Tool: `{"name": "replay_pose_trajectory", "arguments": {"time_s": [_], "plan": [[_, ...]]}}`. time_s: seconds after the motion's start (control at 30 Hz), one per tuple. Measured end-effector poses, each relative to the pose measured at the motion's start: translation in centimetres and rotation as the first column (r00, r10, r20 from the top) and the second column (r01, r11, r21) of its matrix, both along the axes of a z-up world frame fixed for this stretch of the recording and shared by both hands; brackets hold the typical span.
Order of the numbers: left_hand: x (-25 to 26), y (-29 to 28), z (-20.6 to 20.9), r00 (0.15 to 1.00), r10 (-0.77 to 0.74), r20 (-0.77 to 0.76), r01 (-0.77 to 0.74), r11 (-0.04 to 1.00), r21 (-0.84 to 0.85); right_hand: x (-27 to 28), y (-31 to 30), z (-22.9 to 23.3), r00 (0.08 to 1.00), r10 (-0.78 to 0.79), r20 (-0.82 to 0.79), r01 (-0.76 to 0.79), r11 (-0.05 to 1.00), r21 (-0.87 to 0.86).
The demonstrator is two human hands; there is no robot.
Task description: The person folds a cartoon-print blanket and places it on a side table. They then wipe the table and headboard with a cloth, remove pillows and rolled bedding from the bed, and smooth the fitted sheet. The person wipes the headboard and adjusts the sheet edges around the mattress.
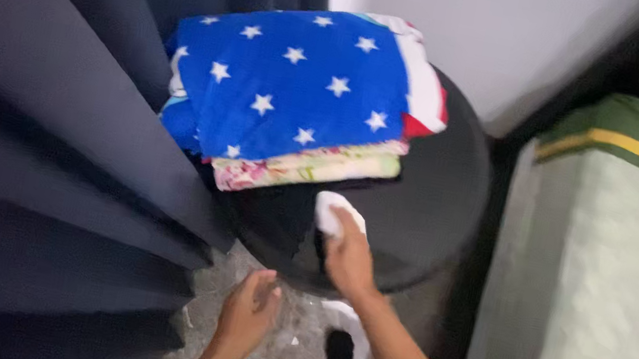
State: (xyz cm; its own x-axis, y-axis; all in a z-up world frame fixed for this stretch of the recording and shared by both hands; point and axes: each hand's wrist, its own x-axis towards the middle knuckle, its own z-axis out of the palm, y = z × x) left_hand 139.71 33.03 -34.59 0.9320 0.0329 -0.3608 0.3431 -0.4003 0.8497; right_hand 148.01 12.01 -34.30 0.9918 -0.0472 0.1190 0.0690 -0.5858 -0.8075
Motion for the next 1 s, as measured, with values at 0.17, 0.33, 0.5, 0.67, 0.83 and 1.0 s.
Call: {"name": "replay_pose_trajectory", "arguments": {"time_s": [0.17,0.33,0.5,0.67,0.83,1.0], "plan": [[3.1,1.3,-4.6,0.967,0.251,-0.046,-0.253,0.965,-0.061,4.5,8.8,-5.6,0.845,0.292,-0.449,-0.509,0.697,-0.505],[5.8,0.2,-7.9,0.936,0.316,-0.155,-0.330,0.942,-0.068,7.4,8.2,-10.6,0.881,0.401,-0.249,-0.470,0.691,-0.549],[11.0,-4.3,-8.4,0.945,0.251,-0.208,-0.260,0.965,-0.016,9.7,-1.2,-12.0,0.854,0.229,-0.467,-0.503,0.592,-0.629],[14.6,-10.2,-7.7,0.969,0.172,-0.175,-0.195,0.972,-0.128,11.5,-16.6,-13.0,0.993,-0.003,-0.122,-0.099,0.567,-0.818],[16.1,-12.9,-8.2,0.972,0.120,-0.201,-0.151,0.978,-0.147,15.4,-27.1,-13.7,0.968,-0.250,-0.025,0.139,0.616,-0.776],[15.1,-12.0,-9.4,0.987,0.076,-0.140,-0.103,0.975,-0.196,12.1,-24.4,-13.8,0.968,-0.251,-0.014,0.140,0.584,-0.799]]}}
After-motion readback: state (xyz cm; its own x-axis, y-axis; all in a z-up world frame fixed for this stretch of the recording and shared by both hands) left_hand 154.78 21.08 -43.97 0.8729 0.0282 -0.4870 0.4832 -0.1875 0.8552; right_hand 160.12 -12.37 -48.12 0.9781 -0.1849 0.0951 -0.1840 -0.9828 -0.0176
